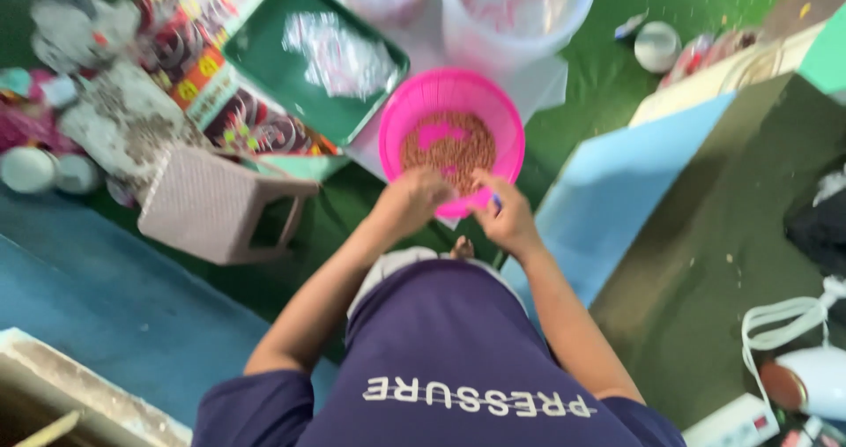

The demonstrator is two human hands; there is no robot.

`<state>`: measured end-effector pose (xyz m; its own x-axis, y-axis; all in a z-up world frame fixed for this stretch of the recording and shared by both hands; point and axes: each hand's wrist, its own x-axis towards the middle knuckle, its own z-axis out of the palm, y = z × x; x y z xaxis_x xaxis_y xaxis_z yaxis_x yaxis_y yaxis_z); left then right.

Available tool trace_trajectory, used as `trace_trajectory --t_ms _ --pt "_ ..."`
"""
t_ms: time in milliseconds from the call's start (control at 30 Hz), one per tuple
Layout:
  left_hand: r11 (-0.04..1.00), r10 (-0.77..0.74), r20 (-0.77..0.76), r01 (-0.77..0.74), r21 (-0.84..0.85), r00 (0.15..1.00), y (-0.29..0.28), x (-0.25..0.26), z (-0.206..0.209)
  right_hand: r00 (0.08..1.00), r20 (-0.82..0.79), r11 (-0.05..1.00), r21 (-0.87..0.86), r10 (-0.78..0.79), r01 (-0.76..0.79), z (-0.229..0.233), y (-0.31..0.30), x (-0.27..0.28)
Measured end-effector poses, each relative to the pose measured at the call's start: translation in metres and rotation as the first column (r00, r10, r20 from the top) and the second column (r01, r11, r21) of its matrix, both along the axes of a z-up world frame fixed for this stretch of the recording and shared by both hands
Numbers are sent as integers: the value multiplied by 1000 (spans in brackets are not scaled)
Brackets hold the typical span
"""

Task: The person scoops peanuts from a bowl into small plastic bags, seals the bags by hand, and places them into a larger container.

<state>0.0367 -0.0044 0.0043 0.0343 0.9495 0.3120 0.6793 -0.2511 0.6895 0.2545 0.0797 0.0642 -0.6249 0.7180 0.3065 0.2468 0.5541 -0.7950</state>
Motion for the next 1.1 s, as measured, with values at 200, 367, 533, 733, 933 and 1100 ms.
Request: trace_trajectory --t_ms 200,367,533,733,933,1100 --pt "971 49 138 -15 -237 989 -30 33 41 984 9 932 -322 179 -167 -20 -3 8" --pt "957 226 273 -160 -242 935 -44 32 39 970 11 922 -315 242 -227 12 -8 -4" --pt "962 177 207 -125 -241 962 -46 3 69 981 -41 961 -195 191 -195 0 -17 -27" --pt "960 193 155 -155 -232 969 -60 -38 83 985 -47 980 -110 164 -169 10 -36 -70" --pt "986 133 281 -97 -138 950 -68 -54 77 972 -15 968 -88 235 -236 25 -51 -90" --pt "987 115 308 -74 -142 944 -59 -48 68 977 10 952 -228 213 -205 36 -27 -82"
